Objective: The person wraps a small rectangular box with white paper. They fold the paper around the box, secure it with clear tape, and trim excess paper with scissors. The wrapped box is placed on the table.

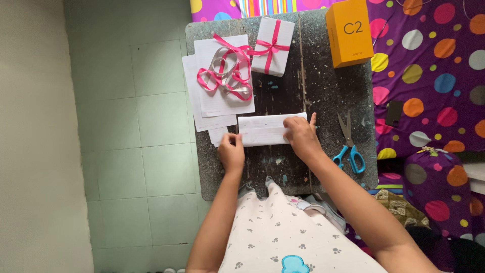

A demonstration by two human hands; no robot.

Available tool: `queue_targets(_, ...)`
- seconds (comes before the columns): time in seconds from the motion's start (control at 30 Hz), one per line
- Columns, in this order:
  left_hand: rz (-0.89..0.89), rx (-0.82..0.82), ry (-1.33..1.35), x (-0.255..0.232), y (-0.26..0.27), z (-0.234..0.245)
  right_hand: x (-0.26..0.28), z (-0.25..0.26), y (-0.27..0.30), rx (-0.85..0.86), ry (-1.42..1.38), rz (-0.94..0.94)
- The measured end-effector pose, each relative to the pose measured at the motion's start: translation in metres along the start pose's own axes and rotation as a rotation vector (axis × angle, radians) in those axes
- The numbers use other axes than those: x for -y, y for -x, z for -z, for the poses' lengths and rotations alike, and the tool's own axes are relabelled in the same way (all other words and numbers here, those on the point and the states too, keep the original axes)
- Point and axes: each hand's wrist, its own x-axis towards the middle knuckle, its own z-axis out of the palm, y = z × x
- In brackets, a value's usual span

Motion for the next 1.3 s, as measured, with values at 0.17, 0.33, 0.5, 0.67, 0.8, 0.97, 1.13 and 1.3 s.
queue_targets(0.17, -0.658, 0.602, -0.870, -0.018, 0.050, -0.007, 0.004, 0.000, -0.014, 0.048, 0.380, -0.137)
queue_targets(0.33, -0.942, 0.289, -0.751, -0.018, 0.064, -0.026, 0.006, 0.009, -0.017, 0.018, 0.451, -0.288)
queue_targets(0.5, -0.953, 0.324, -0.816, -0.005, 0.056, -0.031, -0.021, 0.004, -0.007, -0.051, 0.136, -0.506)
queue_targets(0.67, -1.036, 0.318, -0.794, 0.003, 0.045, -0.032, -0.060, -0.023, 0.018, -0.130, -0.296, -0.650)
queue_targets(0.8, -1.165, 0.276, -0.746, 0.004, 0.028, -0.024, -0.073, -0.036, 0.019, -0.146, -0.365, -0.682)
queue_targets(0.97, -1.253, 0.282, -0.688, -0.002, 0.003, -0.015, -0.070, -0.037, 0.018, -0.194, -0.419, -0.696)
queue_targets(1.13, -1.275, 0.257, -0.616, -0.013, -0.010, -0.024, -0.066, -0.036, 0.017, -0.198, -0.436, -0.736)
queue_targets(1.3, -0.884, 0.315, -0.359, -0.025, -0.030, -0.013, -0.067, -0.036, 0.016, -0.183, -0.462, -0.732)
